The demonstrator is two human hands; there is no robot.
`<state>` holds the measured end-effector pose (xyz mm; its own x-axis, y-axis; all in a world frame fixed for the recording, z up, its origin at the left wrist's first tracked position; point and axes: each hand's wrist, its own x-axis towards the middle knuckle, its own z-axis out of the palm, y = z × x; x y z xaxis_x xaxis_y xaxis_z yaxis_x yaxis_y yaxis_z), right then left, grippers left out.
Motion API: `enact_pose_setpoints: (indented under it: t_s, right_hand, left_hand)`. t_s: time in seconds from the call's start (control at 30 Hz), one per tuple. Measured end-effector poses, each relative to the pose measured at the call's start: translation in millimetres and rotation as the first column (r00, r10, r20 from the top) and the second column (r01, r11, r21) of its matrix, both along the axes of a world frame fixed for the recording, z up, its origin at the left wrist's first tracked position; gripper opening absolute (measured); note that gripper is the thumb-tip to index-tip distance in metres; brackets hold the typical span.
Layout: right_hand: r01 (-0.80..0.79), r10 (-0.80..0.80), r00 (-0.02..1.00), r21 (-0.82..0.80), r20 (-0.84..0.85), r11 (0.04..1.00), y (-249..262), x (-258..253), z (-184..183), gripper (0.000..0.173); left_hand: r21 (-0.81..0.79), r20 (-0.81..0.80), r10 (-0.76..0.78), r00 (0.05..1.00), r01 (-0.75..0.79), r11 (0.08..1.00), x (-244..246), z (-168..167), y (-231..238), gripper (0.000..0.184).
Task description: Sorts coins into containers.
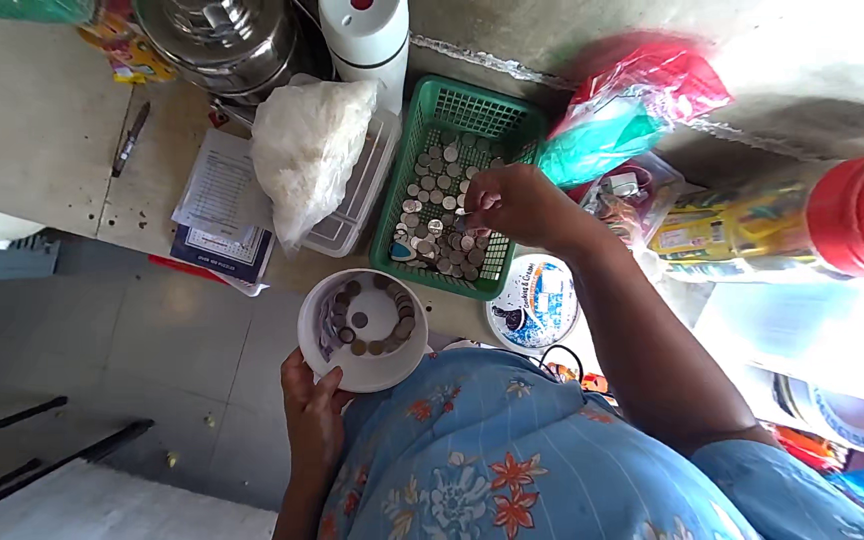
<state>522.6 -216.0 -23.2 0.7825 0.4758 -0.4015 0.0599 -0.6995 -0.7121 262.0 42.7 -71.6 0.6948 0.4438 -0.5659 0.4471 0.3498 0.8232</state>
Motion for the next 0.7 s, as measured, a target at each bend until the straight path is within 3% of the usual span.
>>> enact_pose_setpoints:
  t_s: [0.1, 0.2, 0.33, 0.43, 0.5, 0.57, 0.63, 0.7]
  right_hand:
    - [0.119, -0.079, 0.985, 0.268, -0.154, 0.956, -4, -4, 8, 0.013]
    - [0.240, -0.064, 0.943, 0.538, -0.326, 0.808, -7, -17, 12, 0.012]
    - [0.332, -0.019, 0.904, 0.671, -0.428, 0.663, -7, -36, 22, 0.011]
    - [0.314, 0.032, 0.905, 0.716, -0.425, 0.624, 0, -48, 29, 0.011]
    - [0.250, 0.086, 0.915, 0.721, -0.394, 0.646, 9, -59, 32, 0.009]
    - [0.089, 0.149, 0.944, 0.664, -0.293, 0.743, 18, -70, 29, 0.008]
    - [-0.069, 0.118, 0.990, 0.484, -0.072, 0.872, 21, -72, 25, 0.005]
    - [-0.060, 0.040, 0.997, 0.339, 0.064, 0.939, 13, -58, 19, 0.008]
  left_hand:
    - [0.000, 0.007, 0.001, 1.000, -0.001, 1.000, 0, -1, 1, 0.064]
    - [-0.008, 0.009, 0.008, 1.000, -0.008, 1.000, 0, -2, 2, 0.063]
    - [-0.005, 0.022, 0.002, 1.000, -0.002, 1.000, 0, -1, 2, 0.063]
    - [0.001, 0.018, 0.001, 1.000, -0.001, 1.000, 1, -1, 1, 0.062]
    - [0.005, 0.013, 0.007, 1.000, -0.007, 1.000, 1, 0, 1, 0.062]
    - [0.010, 0.011, 0.008, 1.000, -0.008, 1.000, 2, 0, 0, 0.063]
    - [0.013, 0.014, 0.004, 1.000, -0.004, 1.000, 2, 0, 0, 0.063]
    - [0.012, 0.011, 0.003, 1.000, -0.003, 1.000, 1, 0, 0, 0.063]
